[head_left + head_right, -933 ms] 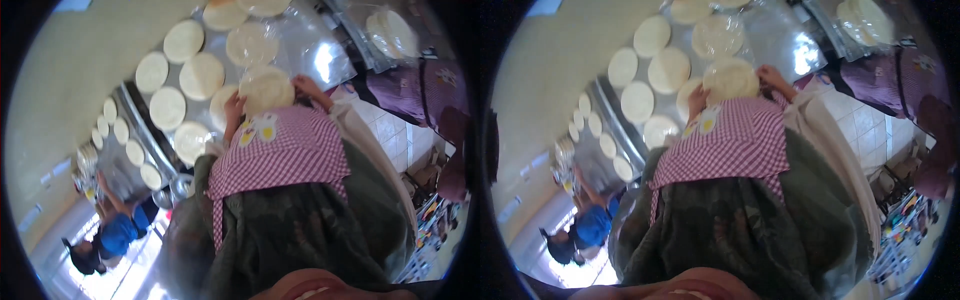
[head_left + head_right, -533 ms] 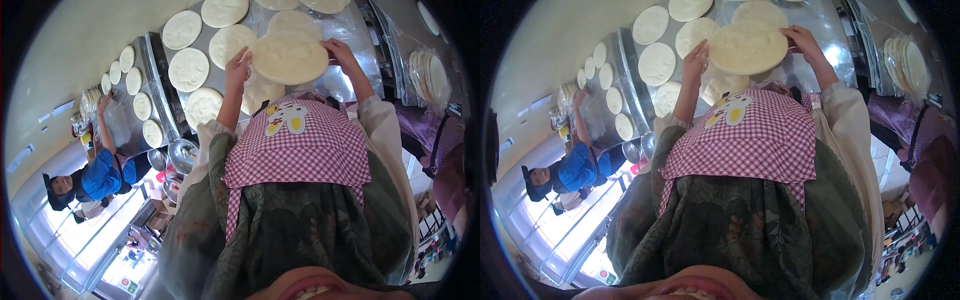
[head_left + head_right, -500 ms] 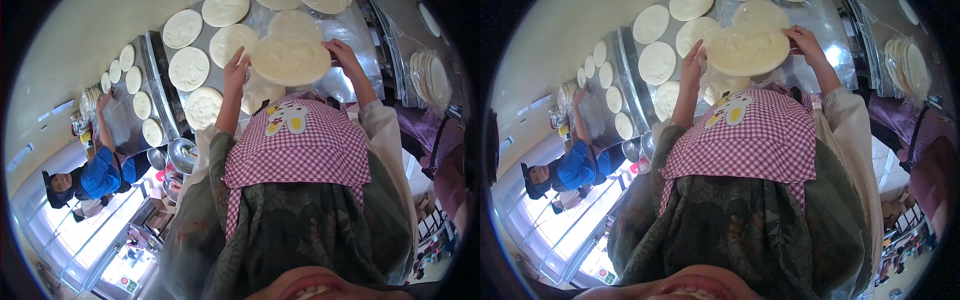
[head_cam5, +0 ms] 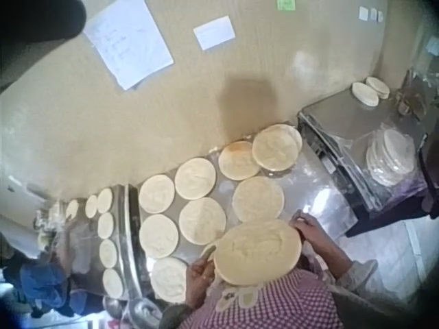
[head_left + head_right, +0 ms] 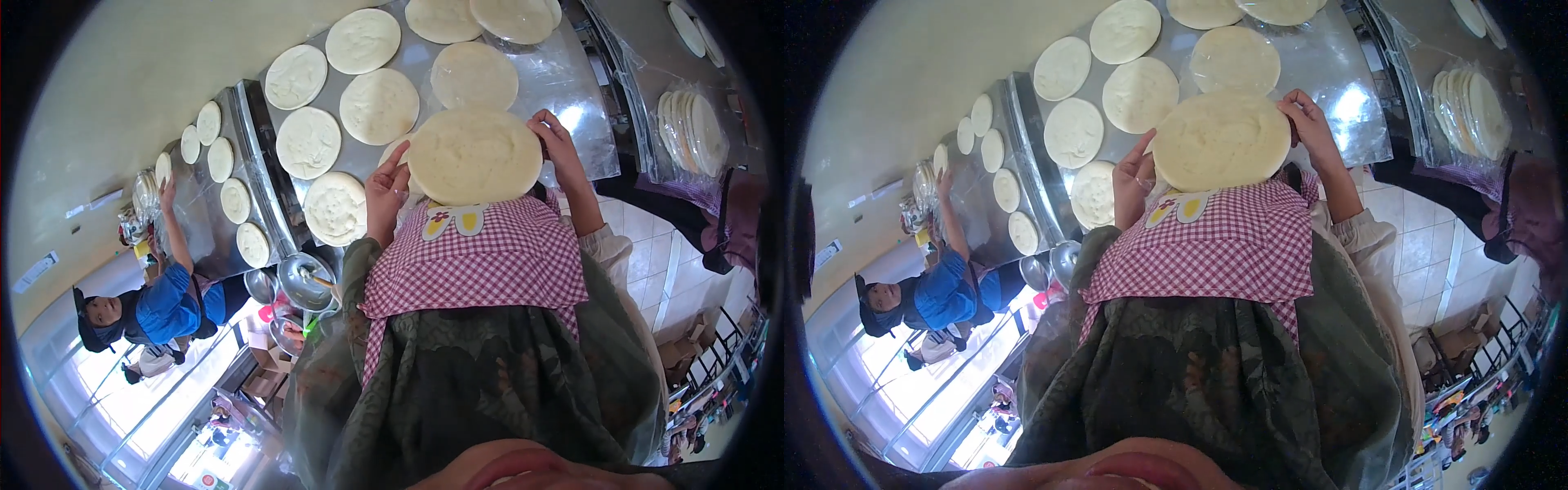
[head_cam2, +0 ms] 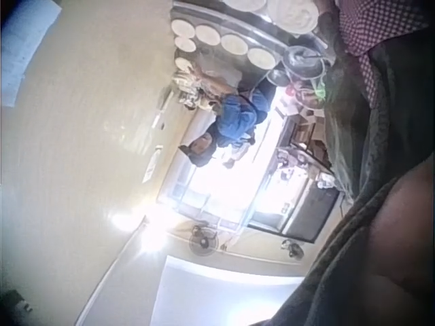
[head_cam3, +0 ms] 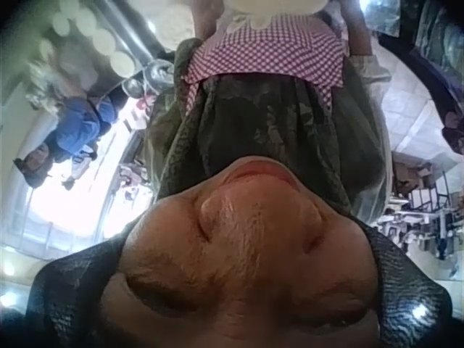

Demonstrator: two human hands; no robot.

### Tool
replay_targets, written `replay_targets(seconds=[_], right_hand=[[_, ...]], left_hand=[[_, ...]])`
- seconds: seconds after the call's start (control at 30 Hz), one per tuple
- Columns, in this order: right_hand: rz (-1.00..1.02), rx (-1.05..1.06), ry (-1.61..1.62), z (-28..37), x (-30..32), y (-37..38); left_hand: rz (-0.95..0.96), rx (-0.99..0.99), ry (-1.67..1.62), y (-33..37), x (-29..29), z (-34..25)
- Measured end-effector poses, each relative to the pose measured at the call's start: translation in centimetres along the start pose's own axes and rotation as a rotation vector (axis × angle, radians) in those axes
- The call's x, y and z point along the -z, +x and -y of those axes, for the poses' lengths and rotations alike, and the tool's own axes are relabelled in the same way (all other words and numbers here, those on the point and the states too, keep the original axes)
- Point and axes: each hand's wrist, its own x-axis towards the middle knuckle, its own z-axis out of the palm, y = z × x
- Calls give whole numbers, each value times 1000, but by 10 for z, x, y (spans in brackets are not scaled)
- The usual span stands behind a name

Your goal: The recorder is packaging pizza dough into plastic bags in a commercial kitchen environment.

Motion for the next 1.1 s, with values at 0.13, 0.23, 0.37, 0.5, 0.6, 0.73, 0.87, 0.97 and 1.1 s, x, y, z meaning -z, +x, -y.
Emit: replay_targets(seconds=[0.13,0.23,0.37,0.5,0.6,0.73,0.87,0.97,1.1], right_hand=[[-90,12,124,3,-8,1],[-27,56,242,9,-25,2],[18,144,150,22,-41,5],[54,242,118,13,-43,6],[244,115,239,9,-39,16],[240,39,234,40,-57,-5],[267,15,167,53,-75,-5],[317,-18,118,61,-89,-11],[409,-20,64,69,-102,-15]], left_hand=[[-10,-32,1,12,0,1],[-118,-68,-281,11,11,8],[-147,-195,-118,35,22,19],[-79,-298,-387,43,15,25],[-22,-392,-498,36,23,19],[-56,-421,-692,33,17,2],[-170,-541,-766,38,12,-5],[-236,-566,-654,33,20,-10],[-386,-488,-767,15,22,-22]])
